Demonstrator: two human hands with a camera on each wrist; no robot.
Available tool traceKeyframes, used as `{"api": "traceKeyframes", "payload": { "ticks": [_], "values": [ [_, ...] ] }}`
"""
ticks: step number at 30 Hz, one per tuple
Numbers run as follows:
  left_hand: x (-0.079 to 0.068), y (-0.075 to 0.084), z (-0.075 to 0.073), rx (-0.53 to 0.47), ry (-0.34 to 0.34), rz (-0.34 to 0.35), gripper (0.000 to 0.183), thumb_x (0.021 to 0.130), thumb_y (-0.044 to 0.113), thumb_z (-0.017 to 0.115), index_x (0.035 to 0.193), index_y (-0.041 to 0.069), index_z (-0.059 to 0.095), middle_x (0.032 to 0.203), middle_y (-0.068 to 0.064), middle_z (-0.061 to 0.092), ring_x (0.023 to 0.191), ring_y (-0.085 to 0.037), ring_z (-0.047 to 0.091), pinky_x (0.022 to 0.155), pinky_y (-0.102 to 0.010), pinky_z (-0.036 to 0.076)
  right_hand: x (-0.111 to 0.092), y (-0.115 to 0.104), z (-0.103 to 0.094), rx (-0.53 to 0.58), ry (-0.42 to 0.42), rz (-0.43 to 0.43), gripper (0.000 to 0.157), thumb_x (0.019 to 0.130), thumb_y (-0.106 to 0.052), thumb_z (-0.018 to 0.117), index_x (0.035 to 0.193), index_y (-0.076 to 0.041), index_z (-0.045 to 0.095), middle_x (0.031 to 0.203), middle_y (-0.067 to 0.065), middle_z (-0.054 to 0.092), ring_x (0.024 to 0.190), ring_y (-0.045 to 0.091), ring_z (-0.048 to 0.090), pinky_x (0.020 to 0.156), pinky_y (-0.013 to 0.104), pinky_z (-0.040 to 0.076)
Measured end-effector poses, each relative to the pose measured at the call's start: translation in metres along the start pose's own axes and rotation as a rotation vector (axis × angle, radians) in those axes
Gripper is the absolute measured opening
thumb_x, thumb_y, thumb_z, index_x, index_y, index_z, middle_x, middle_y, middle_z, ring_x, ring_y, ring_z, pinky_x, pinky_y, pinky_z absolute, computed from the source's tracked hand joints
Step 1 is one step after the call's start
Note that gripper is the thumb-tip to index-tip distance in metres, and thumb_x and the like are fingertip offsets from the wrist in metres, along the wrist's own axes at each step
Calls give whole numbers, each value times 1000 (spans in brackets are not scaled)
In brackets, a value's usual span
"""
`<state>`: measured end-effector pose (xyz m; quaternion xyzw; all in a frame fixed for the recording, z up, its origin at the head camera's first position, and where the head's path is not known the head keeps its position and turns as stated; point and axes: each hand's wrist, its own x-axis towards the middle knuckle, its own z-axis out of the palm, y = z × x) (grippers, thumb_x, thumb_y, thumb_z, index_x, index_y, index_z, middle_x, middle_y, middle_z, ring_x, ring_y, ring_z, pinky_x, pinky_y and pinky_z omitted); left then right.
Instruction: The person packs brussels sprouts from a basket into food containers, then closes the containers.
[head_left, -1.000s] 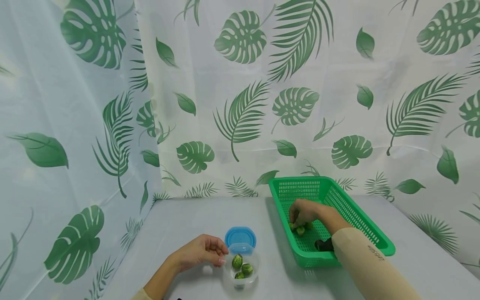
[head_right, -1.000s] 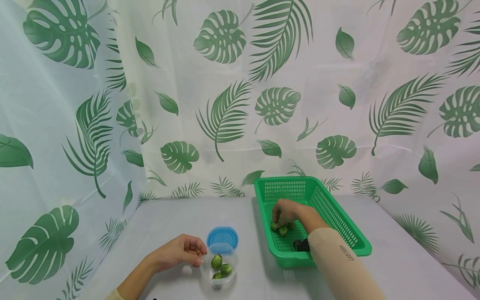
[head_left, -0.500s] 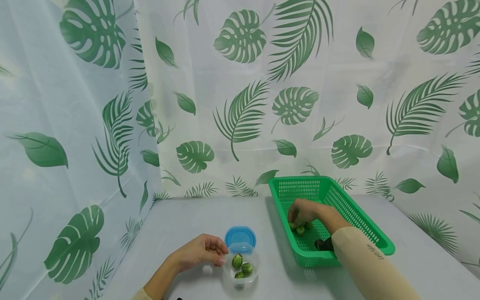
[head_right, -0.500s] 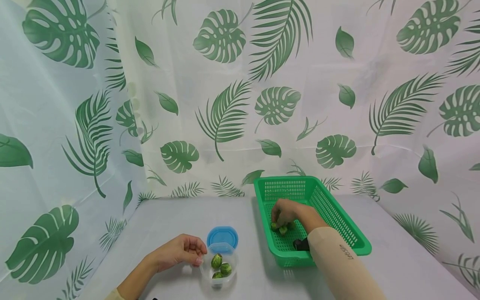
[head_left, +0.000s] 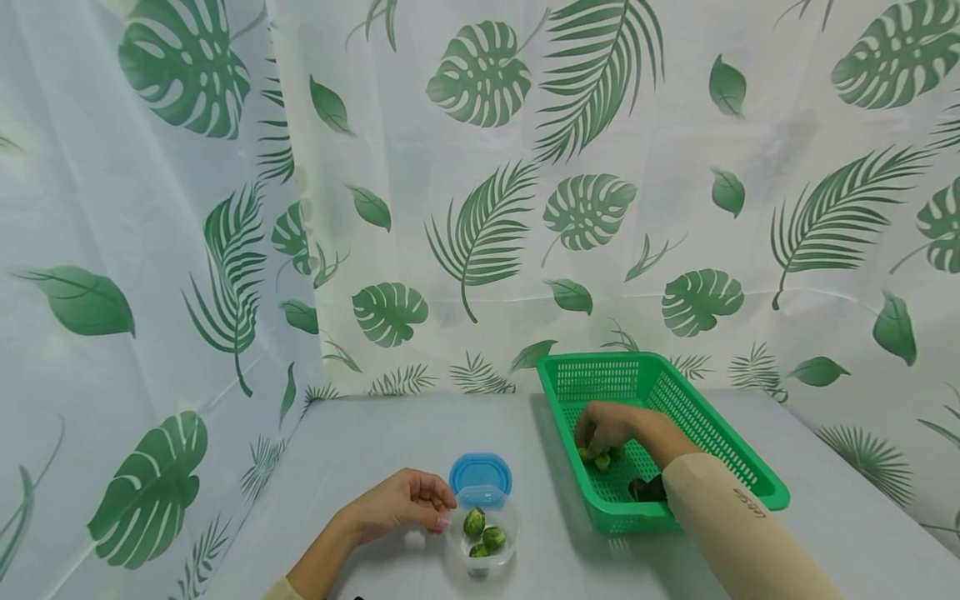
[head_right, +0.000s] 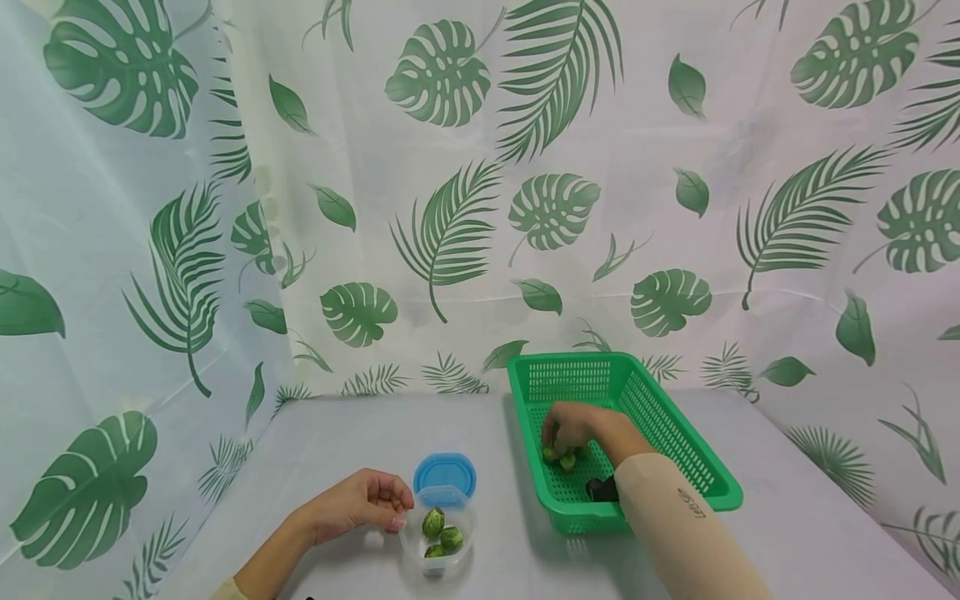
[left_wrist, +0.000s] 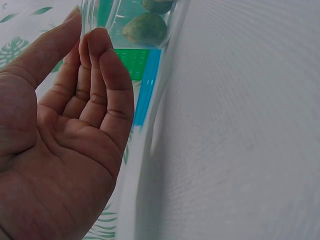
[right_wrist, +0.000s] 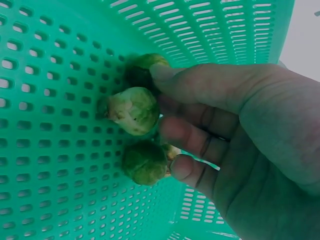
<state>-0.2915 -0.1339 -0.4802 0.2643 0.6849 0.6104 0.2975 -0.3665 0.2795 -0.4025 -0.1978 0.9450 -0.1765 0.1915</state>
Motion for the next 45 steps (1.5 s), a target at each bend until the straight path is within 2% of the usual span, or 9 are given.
{"api": "traceKeyframes", "payload": {
  "ticks": [3,7,12,18,25,31,36,39,45],
  "values": [
    [0,0,0,4,2,-3,41,91,7,78,121,-17,62,92,0,72,80,-11,69,76,-26,60,-1,-1,1,2,-8,31,17,91,-9,79,108,-13,79,109,3,75,99,19,69,84,42,61],
    [0,-1,0,6,7,-3,38,92,5,76,121,-16,62,92,0,71,81,-11,69,76,-26,60,-3,-2,2,3,-8,33,14,92,-8,79,105,-12,76,102,3,72,92,19,66,79,41,59],
    [0,-1,1,6,10,-2,39,92,6,77,120,-16,62,92,0,71,81,-11,69,76,-26,60,-3,0,2,18,5,15,14,90,-5,79,101,-8,70,97,5,67,85,20,62,72,39,56],
    [0,-1,1,3,10,-2,42,91,8,79,120,-17,62,92,0,71,80,-11,69,76,-27,60,1,4,0,54,15,-28,18,89,-1,76,104,-8,69,103,9,69,89,21,63,73,39,56],
    [-1,1,1,-4,4,0,40,92,7,77,121,-16,62,92,0,72,81,-10,69,77,-27,60,5,7,-2,71,99,-131,20,87,0,75,103,-11,73,95,8,71,82,18,63,68,34,54],
    [-1,1,1,0,10,-3,42,91,8,78,121,-17,62,92,0,71,80,-11,69,77,-27,60,8,9,-4,50,176,-148,23,89,0,74,110,-10,76,101,9,70,89,20,62,70,36,55],
    [-1,1,1,4,10,-2,41,92,7,77,121,-18,61,91,1,72,80,-11,69,76,-27,60,8,10,-5,54,231,-128,25,91,0,72,115,-7,75,106,9,70,96,24,64,74,39,58],
    [-1,1,1,4,10,-2,40,92,6,77,121,-17,61,91,1,72,80,-11,69,77,-27,60,8,9,-6,59,247,-129,25,92,1,70,117,-3,72,109,12,71,101,28,66,75,40,59],
    [-1,1,1,7,17,-5,38,92,5,76,120,-16,63,91,1,72,80,-11,69,77,-27,60,9,9,-6,72,268,-142,21,93,3,69,113,-2,68,108,15,71,100,31,66,70,39,56]
  ]
}}
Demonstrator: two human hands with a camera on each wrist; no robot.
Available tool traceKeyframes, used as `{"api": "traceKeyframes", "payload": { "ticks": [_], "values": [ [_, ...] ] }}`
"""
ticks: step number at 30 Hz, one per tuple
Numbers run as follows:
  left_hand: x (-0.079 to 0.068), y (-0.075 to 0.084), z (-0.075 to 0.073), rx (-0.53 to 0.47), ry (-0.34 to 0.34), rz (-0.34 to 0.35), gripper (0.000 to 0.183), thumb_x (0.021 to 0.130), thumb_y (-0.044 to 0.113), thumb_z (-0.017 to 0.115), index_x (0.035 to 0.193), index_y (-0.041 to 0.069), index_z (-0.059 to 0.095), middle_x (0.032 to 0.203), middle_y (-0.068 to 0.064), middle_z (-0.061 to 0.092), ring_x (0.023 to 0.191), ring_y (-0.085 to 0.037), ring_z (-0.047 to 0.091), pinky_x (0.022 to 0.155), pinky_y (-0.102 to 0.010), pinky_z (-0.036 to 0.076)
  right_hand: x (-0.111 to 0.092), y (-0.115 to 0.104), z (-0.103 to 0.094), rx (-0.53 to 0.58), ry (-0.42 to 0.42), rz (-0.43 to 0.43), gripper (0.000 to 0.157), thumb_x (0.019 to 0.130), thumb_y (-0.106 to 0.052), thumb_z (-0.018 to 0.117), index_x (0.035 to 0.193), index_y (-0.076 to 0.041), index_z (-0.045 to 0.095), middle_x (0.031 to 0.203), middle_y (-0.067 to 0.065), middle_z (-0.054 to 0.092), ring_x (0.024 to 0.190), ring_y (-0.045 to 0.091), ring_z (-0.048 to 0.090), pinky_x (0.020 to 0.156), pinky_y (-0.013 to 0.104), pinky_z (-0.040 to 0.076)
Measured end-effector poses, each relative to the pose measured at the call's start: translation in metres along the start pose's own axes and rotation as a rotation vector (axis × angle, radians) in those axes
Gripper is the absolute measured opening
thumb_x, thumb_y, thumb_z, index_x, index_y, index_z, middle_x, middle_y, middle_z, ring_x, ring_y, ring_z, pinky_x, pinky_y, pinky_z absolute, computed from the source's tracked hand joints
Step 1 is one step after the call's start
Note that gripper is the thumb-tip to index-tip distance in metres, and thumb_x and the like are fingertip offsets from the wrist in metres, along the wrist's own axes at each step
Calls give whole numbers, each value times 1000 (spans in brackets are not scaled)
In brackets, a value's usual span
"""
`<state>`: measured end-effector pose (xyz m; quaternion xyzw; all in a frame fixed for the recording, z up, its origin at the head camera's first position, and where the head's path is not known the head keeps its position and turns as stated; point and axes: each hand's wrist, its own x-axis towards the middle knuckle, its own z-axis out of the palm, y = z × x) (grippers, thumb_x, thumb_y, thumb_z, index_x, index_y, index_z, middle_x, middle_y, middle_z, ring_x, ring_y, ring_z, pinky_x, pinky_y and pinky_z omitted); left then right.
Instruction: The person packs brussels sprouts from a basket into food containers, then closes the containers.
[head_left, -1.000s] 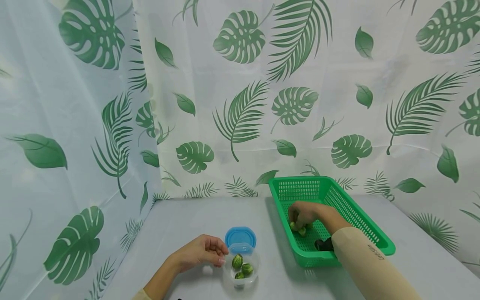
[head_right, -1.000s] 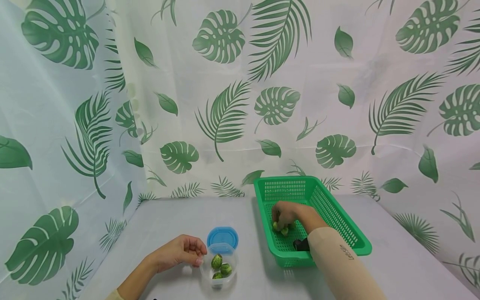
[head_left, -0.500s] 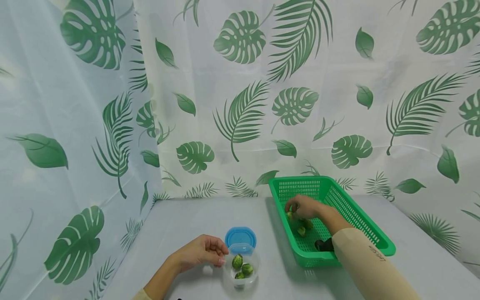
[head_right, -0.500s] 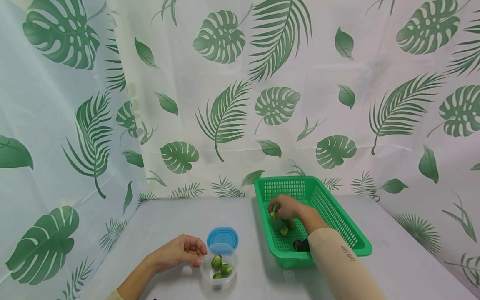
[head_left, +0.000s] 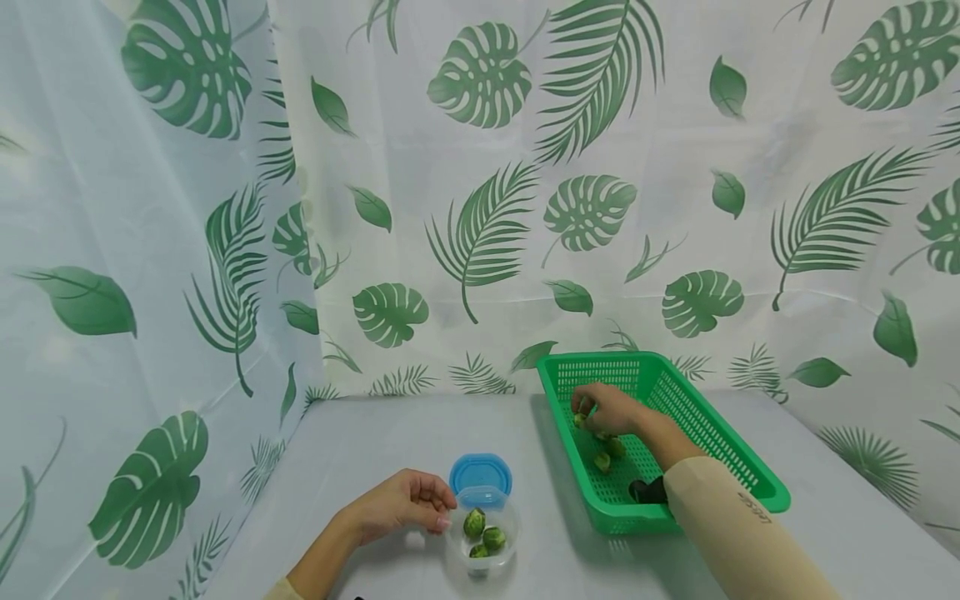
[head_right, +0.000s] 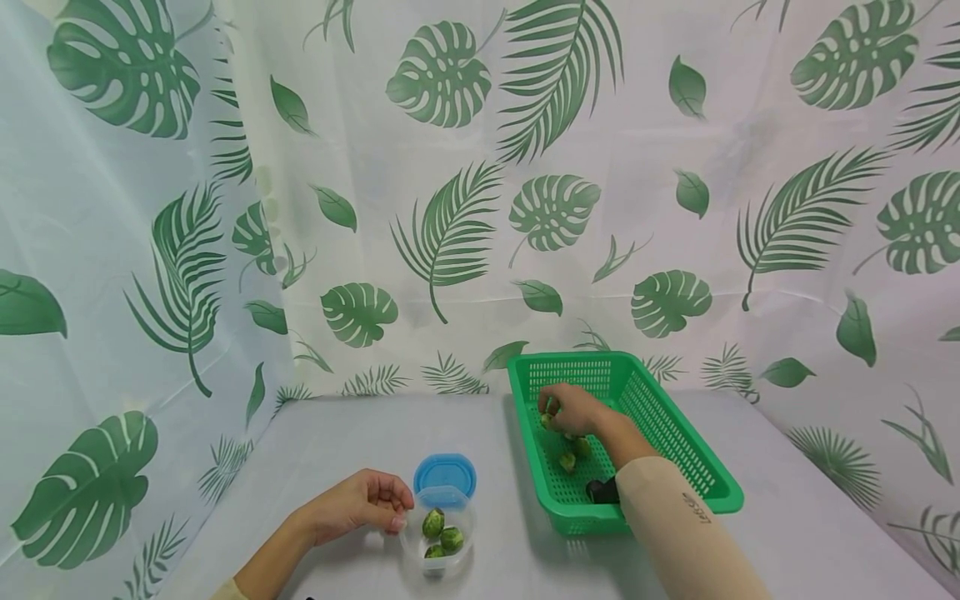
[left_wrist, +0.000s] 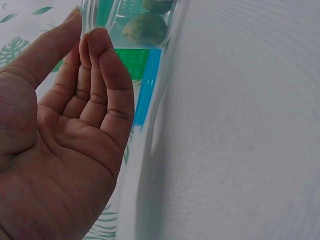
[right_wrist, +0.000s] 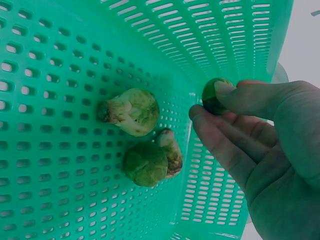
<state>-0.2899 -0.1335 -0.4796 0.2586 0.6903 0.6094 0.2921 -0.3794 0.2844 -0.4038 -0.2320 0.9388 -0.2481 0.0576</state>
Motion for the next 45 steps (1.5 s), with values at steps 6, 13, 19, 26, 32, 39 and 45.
{"api": "traceKeyframes", "payload": {
  "ticks": [6,13,19,26,32,39,45],
  "values": [
    [0,0,0,0,-8,6,41,92,7,77,121,-17,62,91,1,71,80,-11,69,77,-26,60,1,2,-1,-8,48,-53,21,92,4,68,112,-2,69,108,16,72,100,33,68,73,42,58],
    [0,-1,0,-5,-7,8,42,91,9,79,121,-17,62,91,1,72,81,-11,69,77,-26,60,0,-2,-2,20,75,-56,19,94,2,68,113,-1,67,110,18,71,96,31,68,72,42,56],
    [1,-2,-1,-16,-10,8,42,91,8,79,120,-16,62,92,1,72,81,-11,69,77,-27,61,-1,-5,-2,18,120,-63,17,94,-3,67,111,-1,69,108,17,71,94,29,68,71,41,56],
    [2,-3,-1,-19,-7,7,42,91,8,79,120,-16,62,93,1,72,82,-11,69,77,-27,61,-1,-5,-2,26,185,-92,16,96,-6,68,112,-2,70,108,13,72,100,30,68,75,42,57],
    [1,-2,-2,-19,-4,4,43,90,9,80,120,-16,63,93,0,72,82,-11,69,77,-27,61,1,-10,-4,58,224,-104,17,98,-6,66,114,-4,70,110,14,72,102,30,68,78,43,58],
    [1,-1,-1,-24,-7,6,40,91,5,78,120,-17,62,91,1,72,82,-11,70,77,-26,61,1,-15,-6,86,293,-149,17,100,-8,67,117,-3,69,112,15,71,99,30,70,80,44,59],
    [1,-2,-2,-23,-13,11,40,91,6,78,120,-17,62,91,1,72,82,-11,70,77,-26,61,1,-17,-9,120,300,-160,19,101,-8,66,119,-2,68,115,16,70,101,30,71,81,44,60]
  ]
}}
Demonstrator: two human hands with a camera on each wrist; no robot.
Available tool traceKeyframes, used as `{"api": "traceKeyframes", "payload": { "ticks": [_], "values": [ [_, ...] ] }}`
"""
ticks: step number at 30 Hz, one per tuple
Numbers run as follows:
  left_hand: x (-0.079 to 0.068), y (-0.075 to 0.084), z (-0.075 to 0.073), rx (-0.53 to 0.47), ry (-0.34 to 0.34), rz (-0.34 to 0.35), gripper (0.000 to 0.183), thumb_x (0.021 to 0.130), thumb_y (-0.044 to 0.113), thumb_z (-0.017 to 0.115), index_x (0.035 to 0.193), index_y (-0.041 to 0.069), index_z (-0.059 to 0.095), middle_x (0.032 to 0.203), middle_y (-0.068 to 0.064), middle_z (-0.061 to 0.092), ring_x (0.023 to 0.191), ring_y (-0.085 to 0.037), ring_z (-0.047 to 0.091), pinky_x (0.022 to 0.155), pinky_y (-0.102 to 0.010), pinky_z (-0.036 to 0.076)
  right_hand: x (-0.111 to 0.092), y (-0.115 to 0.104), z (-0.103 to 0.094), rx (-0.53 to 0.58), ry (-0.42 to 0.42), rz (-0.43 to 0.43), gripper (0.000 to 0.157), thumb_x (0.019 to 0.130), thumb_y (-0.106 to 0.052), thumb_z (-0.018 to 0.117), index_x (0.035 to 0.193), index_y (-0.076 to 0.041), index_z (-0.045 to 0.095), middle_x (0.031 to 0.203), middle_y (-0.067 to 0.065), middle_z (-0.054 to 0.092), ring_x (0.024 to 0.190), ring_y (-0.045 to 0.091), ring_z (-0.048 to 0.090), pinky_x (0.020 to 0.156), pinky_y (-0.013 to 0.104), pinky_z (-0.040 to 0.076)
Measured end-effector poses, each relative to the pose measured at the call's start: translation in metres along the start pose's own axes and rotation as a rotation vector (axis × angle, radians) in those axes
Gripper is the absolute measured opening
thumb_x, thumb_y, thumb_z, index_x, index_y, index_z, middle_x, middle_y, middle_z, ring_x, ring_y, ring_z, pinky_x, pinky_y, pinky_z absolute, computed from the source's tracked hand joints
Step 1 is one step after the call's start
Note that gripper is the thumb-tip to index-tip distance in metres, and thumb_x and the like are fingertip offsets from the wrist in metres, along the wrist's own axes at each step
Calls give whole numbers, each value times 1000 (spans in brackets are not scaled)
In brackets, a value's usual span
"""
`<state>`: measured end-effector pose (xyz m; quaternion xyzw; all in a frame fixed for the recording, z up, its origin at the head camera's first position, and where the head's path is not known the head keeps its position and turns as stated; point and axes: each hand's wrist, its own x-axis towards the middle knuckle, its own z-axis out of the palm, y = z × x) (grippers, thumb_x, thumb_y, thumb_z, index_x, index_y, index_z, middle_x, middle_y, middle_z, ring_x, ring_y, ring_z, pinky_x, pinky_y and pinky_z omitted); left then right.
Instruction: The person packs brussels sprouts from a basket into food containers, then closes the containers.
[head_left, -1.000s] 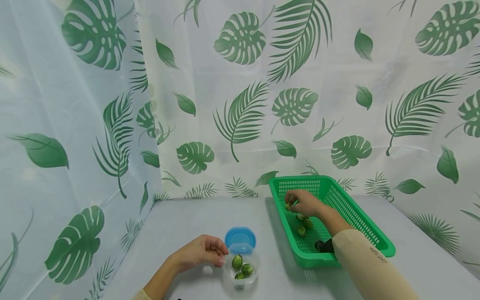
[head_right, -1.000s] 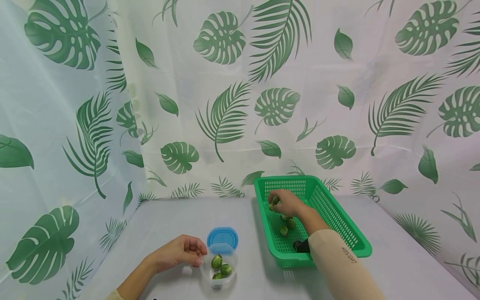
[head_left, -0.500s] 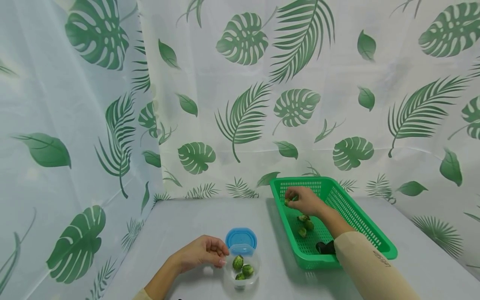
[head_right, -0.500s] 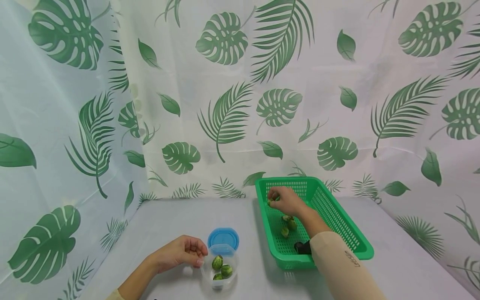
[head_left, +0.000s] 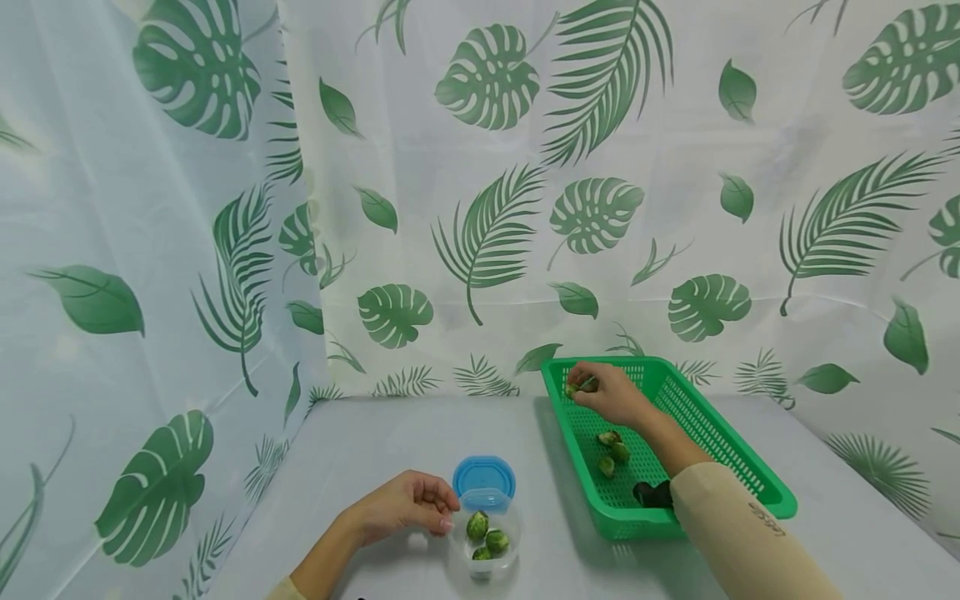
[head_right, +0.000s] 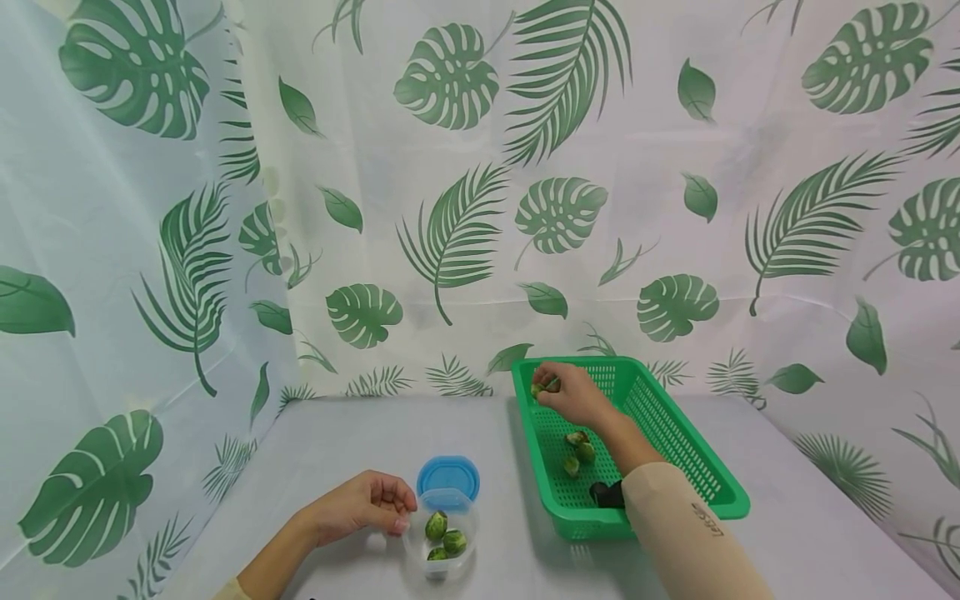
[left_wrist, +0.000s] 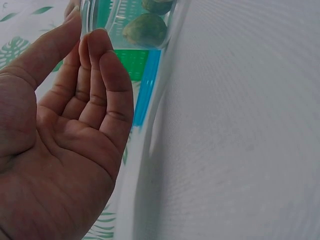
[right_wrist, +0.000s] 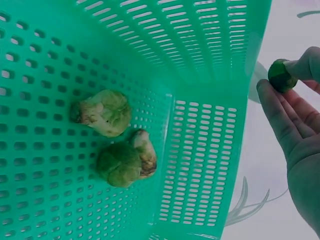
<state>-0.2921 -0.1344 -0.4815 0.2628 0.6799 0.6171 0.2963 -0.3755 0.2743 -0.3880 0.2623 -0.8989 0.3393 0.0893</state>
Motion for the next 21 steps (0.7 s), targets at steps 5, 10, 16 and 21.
{"api": "traceKeyframes", "payload": {
  "ticks": [5,10,16,21],
  "values": [
    [0,0,0,-1,1,-2,39,91,7,78,120,-15,63,92,1,72,82,-11,70,78,-27,61,3,-4,-1,22,21,-16,18,101,-8,66,119,-7,68,115,14,70,101,30,72,82,41,60],
    [-1,1,1,-3,1,-3,37,92,5,76,119,-16,63,91,1,71,82,-11,69,77,-26,61,7,-11,-1,20,50,-34,18,101,-11,67,119,-8,68,115,12,70,101,30,73,82,40,60],
    [0,1,0,-7,6,-5,38,92,4,76,120,-17,62,91,0,71,82,-11,69,77,-26,61,9,-23,-1,30,75,-44,18,101,-10,67,119,-10,67,116,12,70,101,29,74,83,42,61],
    [0,0,0,-6,-6,3,40,92,2,74,122,-20,59,91,2,72,82,-10,69,78,-26,60,11,-35,-2,54,97,-64,19,101,-9,66,120,-8,68,117,15,70,101,30,74,82,41,61]
  ]
}}
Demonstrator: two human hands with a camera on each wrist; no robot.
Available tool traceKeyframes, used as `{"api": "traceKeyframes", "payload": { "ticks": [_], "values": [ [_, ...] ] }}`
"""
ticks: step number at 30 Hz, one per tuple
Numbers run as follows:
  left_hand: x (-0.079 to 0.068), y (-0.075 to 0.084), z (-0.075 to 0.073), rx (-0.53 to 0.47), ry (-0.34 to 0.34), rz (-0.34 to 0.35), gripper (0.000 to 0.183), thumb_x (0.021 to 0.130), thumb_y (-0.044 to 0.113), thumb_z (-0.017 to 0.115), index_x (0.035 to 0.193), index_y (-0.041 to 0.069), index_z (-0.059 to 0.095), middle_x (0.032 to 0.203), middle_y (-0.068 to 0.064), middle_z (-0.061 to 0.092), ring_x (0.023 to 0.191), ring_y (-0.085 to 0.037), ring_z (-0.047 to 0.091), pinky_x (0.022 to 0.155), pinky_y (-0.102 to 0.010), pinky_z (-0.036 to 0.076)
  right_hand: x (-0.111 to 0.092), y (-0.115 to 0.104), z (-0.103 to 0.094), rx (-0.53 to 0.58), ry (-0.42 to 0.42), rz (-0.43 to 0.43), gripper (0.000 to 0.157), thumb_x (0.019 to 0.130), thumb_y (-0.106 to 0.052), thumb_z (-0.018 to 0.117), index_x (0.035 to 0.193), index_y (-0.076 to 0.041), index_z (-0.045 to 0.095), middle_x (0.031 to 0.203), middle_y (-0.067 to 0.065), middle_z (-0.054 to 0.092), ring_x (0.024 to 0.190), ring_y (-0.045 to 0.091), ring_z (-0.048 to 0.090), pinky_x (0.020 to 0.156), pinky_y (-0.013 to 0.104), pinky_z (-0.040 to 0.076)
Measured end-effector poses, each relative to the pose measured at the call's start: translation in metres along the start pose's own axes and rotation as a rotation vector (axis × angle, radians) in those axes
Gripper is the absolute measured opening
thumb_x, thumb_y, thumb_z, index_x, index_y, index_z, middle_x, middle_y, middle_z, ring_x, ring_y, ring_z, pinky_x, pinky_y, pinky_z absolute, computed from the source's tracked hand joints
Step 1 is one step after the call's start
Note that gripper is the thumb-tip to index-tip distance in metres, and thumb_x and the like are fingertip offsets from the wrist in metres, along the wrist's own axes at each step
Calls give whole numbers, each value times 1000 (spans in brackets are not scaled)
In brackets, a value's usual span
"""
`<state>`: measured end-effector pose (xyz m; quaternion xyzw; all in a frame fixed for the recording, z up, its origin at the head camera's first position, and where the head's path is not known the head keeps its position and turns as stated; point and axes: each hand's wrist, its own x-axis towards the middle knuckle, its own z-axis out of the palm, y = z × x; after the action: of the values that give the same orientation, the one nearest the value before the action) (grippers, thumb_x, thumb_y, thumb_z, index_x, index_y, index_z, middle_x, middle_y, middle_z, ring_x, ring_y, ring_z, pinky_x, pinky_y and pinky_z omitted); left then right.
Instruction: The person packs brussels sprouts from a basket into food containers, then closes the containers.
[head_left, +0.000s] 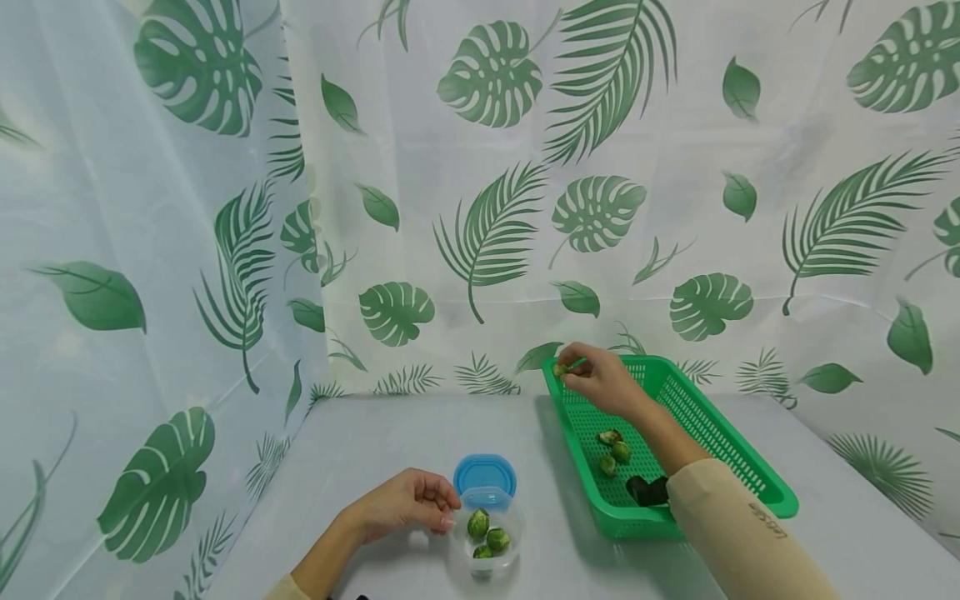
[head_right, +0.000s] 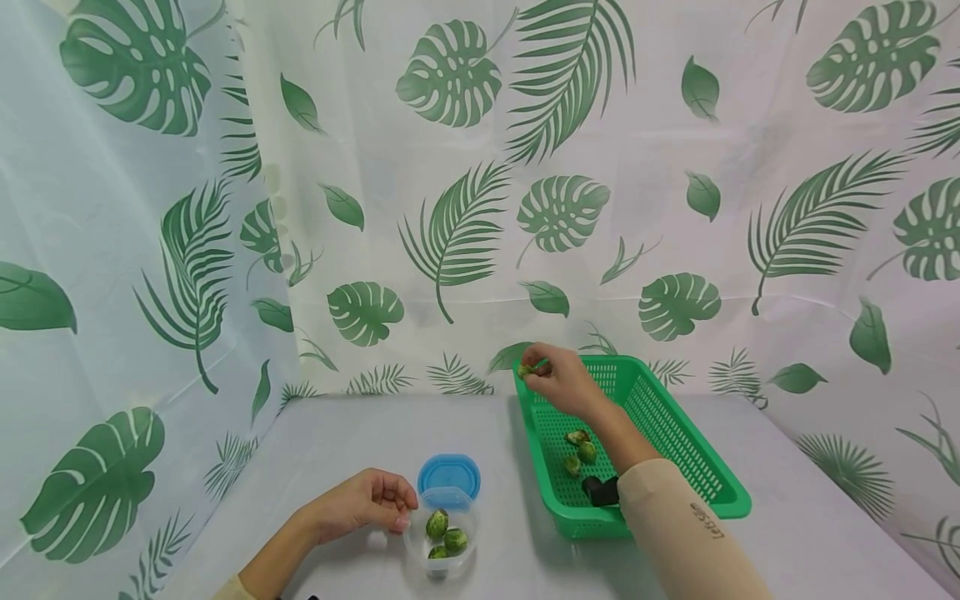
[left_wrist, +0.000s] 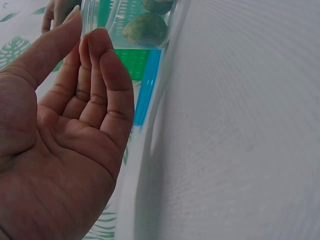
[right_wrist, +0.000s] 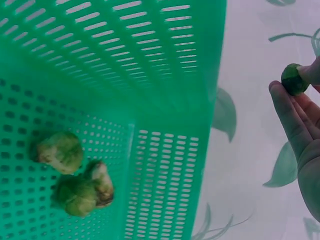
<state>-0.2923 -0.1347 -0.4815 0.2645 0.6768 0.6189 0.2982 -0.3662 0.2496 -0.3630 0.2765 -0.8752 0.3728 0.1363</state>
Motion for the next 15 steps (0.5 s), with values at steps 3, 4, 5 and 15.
{"api": "traceKeyframes", "payload": {
  "ticks": [3,4,5,15],
  "values": [
    [0,0,0,1,-13,11,41,93,1,73,123,-22,57,91,3,71,83,-10,70,78,-25,60,2,-8,-1,12,14,-17,19,101,-9,66,119,-6,69,116,14,71,99,29,75,80,38,61],
    [0,0,0,0,-14,13,41,94,1,73,123,-22,57,91,3,72,83,-10,70,78,-25,60,2,-10,-1,15,15,-26,19,101,-8,66,119,-6,69,116,14,71,99,29,75,80,36,61],
    [0,0,0,-1,-15,16,42,93,2,73,123,-22,57,92,3,72,83,-10,70,78,-25,60,3,-12,-2,15,18,-33,18,101,-8,66,119,-6,69,115,13,71,99,28,75,80,35,61],
    [-1,0,0,5,-13,13,41,94,4,74,123,-21,58,91,1,72,83,-10,69,78,-25,60,5,-40,2,62,34,-115,18,100,-4,66,118,-6,71,113,14,73,101,34,75,81,27,60]
  ]
}}
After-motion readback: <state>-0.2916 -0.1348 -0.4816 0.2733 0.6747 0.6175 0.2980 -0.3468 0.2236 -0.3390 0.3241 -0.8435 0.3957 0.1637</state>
